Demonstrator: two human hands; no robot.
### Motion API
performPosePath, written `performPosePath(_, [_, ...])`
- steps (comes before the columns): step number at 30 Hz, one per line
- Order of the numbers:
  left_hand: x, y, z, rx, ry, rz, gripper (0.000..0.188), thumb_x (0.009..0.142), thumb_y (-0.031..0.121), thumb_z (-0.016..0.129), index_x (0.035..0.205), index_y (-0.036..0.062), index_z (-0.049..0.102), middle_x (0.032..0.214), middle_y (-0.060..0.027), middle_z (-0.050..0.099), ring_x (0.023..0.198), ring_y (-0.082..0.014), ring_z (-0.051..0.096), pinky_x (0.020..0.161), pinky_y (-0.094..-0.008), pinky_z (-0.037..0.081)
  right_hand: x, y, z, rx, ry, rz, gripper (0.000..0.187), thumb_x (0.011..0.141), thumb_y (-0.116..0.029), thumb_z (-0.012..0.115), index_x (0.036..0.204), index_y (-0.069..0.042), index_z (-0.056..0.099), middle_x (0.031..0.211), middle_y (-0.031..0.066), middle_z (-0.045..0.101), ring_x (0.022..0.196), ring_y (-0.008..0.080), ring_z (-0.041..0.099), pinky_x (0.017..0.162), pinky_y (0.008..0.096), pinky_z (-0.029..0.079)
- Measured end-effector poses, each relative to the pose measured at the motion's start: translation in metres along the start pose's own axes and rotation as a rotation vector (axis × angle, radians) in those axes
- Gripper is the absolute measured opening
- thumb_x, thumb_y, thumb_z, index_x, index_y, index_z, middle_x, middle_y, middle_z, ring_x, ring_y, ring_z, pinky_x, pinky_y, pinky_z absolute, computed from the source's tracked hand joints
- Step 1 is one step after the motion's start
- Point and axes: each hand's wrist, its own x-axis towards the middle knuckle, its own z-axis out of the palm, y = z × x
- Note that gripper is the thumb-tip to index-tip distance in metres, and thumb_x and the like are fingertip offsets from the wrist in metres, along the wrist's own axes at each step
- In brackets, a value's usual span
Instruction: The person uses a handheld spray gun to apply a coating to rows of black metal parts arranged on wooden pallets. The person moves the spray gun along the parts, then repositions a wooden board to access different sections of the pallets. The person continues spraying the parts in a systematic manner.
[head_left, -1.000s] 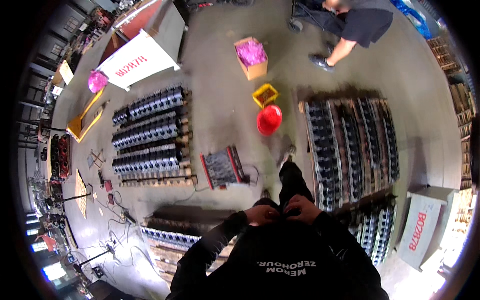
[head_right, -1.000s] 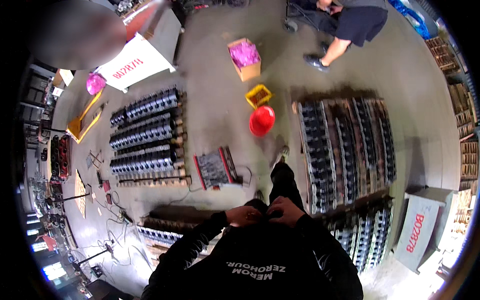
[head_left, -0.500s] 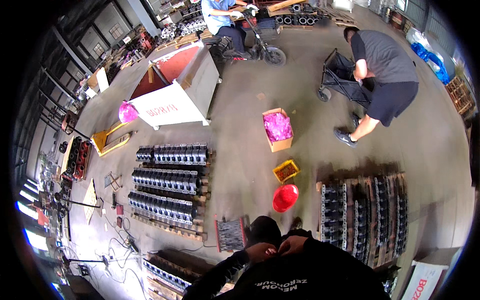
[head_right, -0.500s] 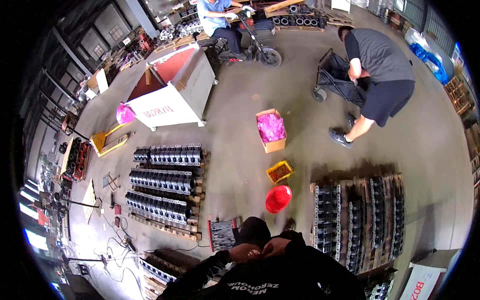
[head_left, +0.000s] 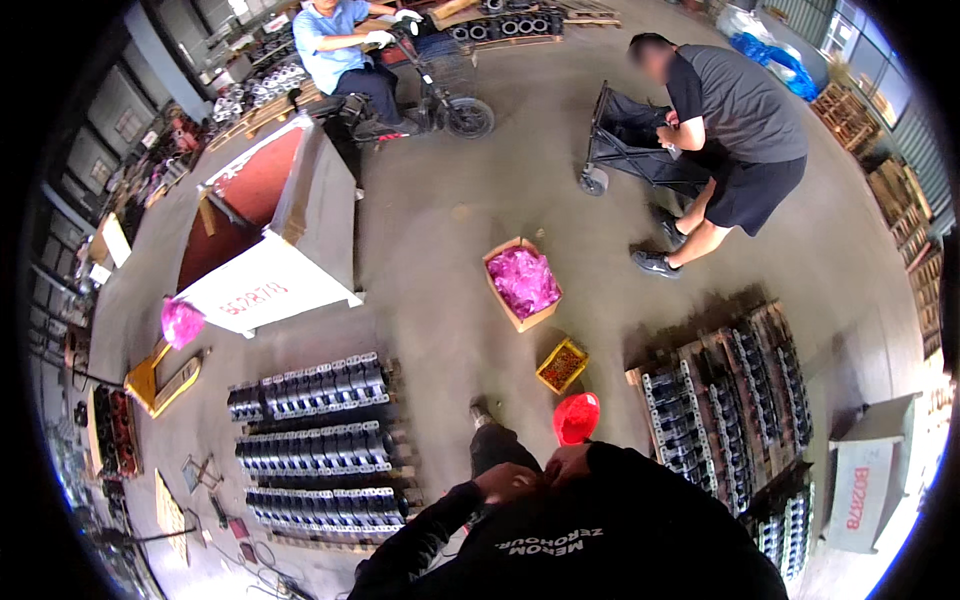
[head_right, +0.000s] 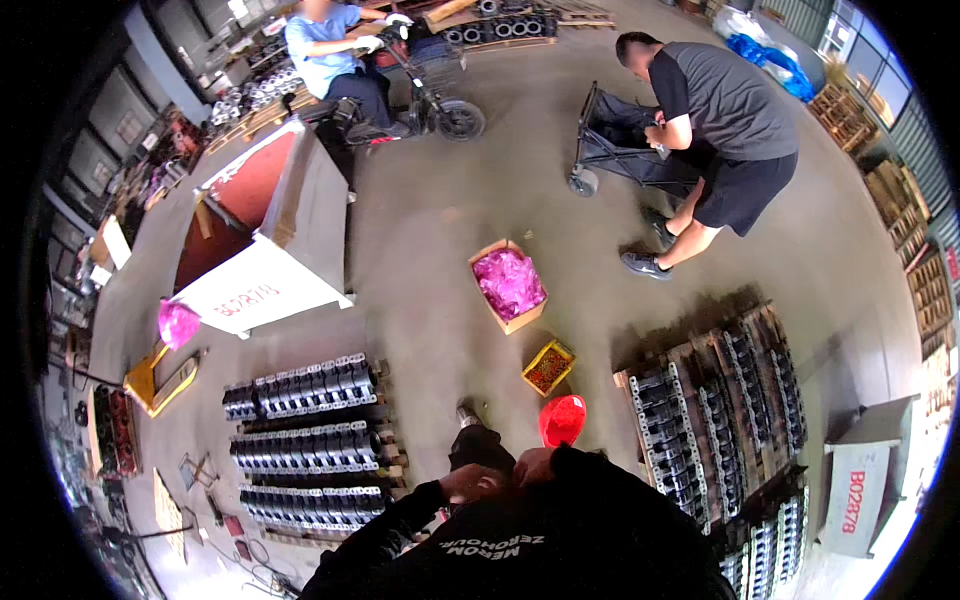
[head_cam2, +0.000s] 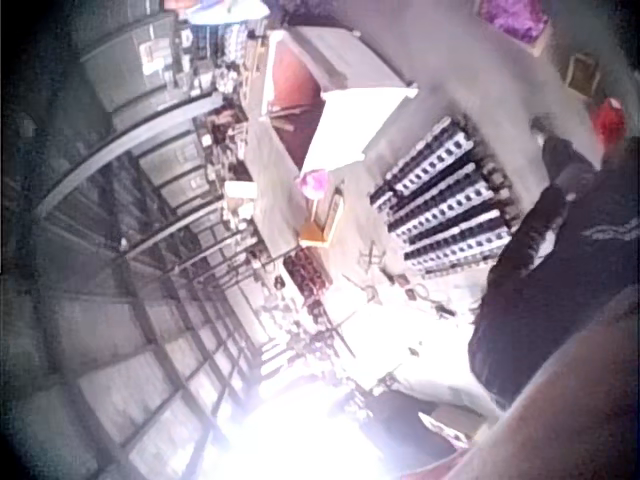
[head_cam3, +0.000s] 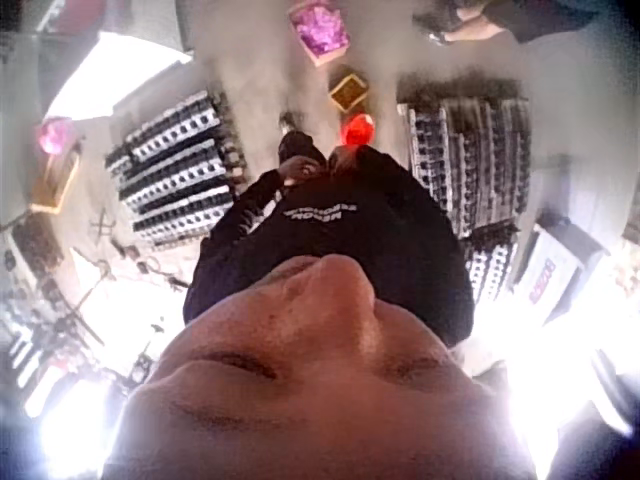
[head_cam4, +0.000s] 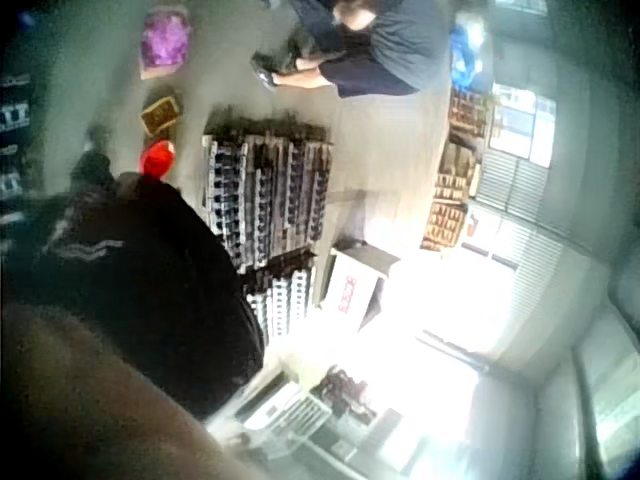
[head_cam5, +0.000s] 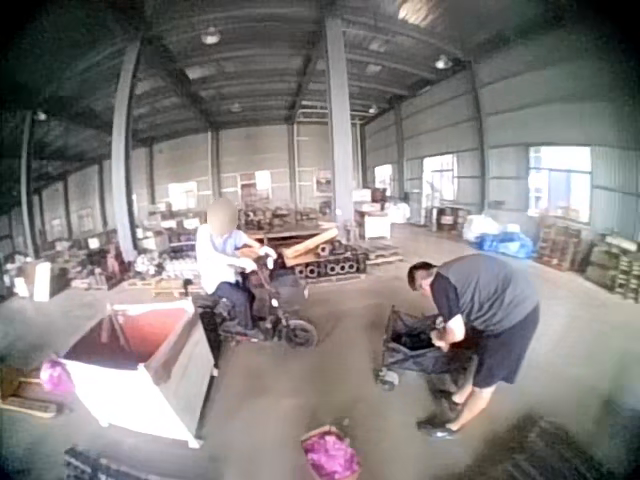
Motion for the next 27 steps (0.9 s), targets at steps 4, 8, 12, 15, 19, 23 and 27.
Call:
performPosePath(4, [-0.048, 0.014, -0.063, -0.002, -0.052, -0.077, 0.032, 0.089, 0.012, 0.064, 0.121, 0.0061, 0.065, 0.106, -0.0048, 0.071, 0.095, -0.0114, 0.066, 0.086, -0.0288, 0.052, 0.054, -0.008, -0.032, -0.022, -0.156, -0.092, 0.028, 0.078, -0.024, 0.071, 0.101, -0.007, 0.072, 0.088, 0.0058, 0.071, 0.080, 0.0154, 0.064, 0.072, 0.0336, 0.051])
performPosePath(8, [-0.103, -0.029, -0.096, 0.217, -0.019, -0.102, 0.035, 0.089, 0.010, 0.066, 0.124, 0.0082, 0.064, 0.108, -0.0067, 0.071, 0.095, -0.0140, 0.067, 0.086, -0.0298, 0.053, 0.069, -0.106, -0.057, -0.232, -0.128, -0.133, 0.032, 0.084, -0.029, 0.070, 0.107, -0.007, 0.070, 0.094, 0.0077, 0.072, 0.084, 0.0178, 0.065, 0.074, 0.0346, 0.051])
performPosePath(12, [-0.129, -0.014, -0.128, -0.036, 0.117, -0.135, 0.036, 0.090, 0.008, 0.063, 0.126, 0.0077, 0.062, 0.113, -0.0081, 0.069, 0.101, -0.0163, 0.065, 0.089, -0.0311, 0.052, 0.085, -0.127, -0.089, 0.018, -0.139, -0.048, 0.031, 0.084, -0.022, 0.072, 0.111, -0.007, 0.070, 0.100, 0.0071, 0.073, 0.090, 0.0177, 0.067, 0.077, 0.0326, 0.052])
performPosePath(15, [-0.135, -0.002, -0.160, -0.063, 0.158, -0.189, 0.036, 0.092, 0.008, 0.061, 0.127, 0.0081, 0.061, 0.114, -0.0084, 0.068, 0.105, -0.0152, 0.064, 0.090, -0.0308, 0.051, 0.110, -0.122, -0.118, 0.057, -0.162, -0.125, 0.031, 0.082, -0.018, 0.073, 0.111, -0.007, 0.069, 0.101, 0.0068, 0.072, 0.092, 0.0188, 0.066, 0.075, 0.0333, 0.053])
performPosePath(19, [-0.119, -0.014, -0.207, -0.241, 0.164, -0.110, 0.035, 0.094, 0.011, 0.062, 0.128, 0.0033, 0.060, 0.116, -0.0087, 0.068, 0.106, -0.0136, 0.062, 0.091, -0.0288, 0.049, 0.111, -0.144, -0.161, -0.237, -0.012, -0.122, 0.032, 0.081, -0.023, 0.071, 0.108, -0.007, 0.068, 0.100, 0.0099, 0.071, 0.090, 0.0256, 0.066, 0.076, 0.0362, 0.052])
performPosePath(23, [-0.094, -0.027, -0.265, -0.552, 0.141, -0.233, 0.035, 0.093, 0.009, 0.063, 0.127, 0.0017, 0.060, 0.119, -0.0081, 0.066, 0.107, -0.0140, 0.061, 0.090, -0.0279, 0.049, 0.124, -0.158, -0.207, -0.383, 0.071, -0.120, 0.033, 0.079, -0.028, 0.070, 0.105, -0.008, 0.067, 0.098, 0.0130, 0.069, 0.089, 0.0324, 0.065, 0.077, 0.0391, 0.051])
performPosePath(27, [-0.053, 0.002, -0.341, -0.212, 0.120, -0.086, 0.030, 0.094, 0.011, 0.062, 0.123, 0.0011, 0.062, 0.113, -0.0078, 0.068, 0.105, -0.0133, 0.062, 0.089, -0.0282, 0.050, 0.144, -0.144, -0.259, 0.042, 0.183, -0.273, 0.035, 0.075, -0.027, 0.070, 0.106, -0.012, 0.070, 0.097, 0.0076, 0.071, 0.091, 0.0235, 0.067, 0.077, 0.0387, 0.052])
